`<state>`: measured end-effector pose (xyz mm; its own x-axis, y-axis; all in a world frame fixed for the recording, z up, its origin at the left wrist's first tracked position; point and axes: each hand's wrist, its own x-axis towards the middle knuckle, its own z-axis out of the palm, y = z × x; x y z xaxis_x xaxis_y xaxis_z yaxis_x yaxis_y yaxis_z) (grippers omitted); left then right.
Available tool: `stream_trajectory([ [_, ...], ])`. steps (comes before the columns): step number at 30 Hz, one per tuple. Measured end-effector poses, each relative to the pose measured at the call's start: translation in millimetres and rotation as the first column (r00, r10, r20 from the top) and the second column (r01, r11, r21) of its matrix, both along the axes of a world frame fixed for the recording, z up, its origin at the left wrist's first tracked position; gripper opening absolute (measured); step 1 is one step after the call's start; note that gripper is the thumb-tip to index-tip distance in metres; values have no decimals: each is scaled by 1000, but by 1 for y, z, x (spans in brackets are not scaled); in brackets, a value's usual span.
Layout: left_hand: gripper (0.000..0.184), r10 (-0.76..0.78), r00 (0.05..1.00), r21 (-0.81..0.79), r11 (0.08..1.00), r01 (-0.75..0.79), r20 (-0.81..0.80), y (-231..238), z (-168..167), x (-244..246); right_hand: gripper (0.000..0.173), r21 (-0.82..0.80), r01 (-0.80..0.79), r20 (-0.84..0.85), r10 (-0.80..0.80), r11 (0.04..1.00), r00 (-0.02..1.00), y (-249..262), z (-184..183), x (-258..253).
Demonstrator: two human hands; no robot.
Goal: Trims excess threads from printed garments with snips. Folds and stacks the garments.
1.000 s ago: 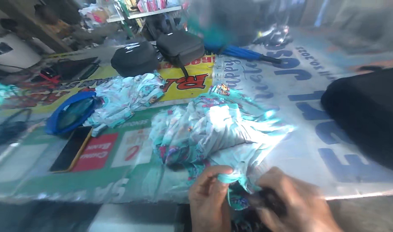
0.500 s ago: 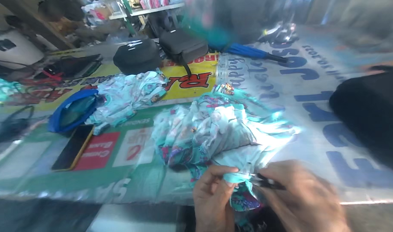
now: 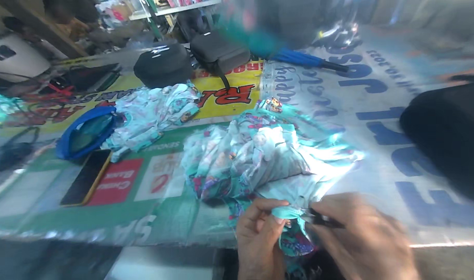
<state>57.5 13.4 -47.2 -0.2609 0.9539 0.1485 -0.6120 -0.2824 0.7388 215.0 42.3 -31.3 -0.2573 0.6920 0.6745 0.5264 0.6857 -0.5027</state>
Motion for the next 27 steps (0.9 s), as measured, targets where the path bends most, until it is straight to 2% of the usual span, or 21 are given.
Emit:
stream_trajectory([
  [10, 16, -62, 997, -37, 997, 64, 40, 0, -3, -1, 16, 22, -35, -7, 35, 999, 999, 1, -6, 1],
  [19, 14, -7, 1000, -63, 998, 6, -4, -1, -2, 3, 13, 159, 79, 158, -105, 984, 982, -3, -6, 2],
  [27, 14, -4, 1000, -86, 996, 4, 0, -2, -1, 3, 14, 194, 94, 158, -126, 976, 979, -2, -10, 3],
])
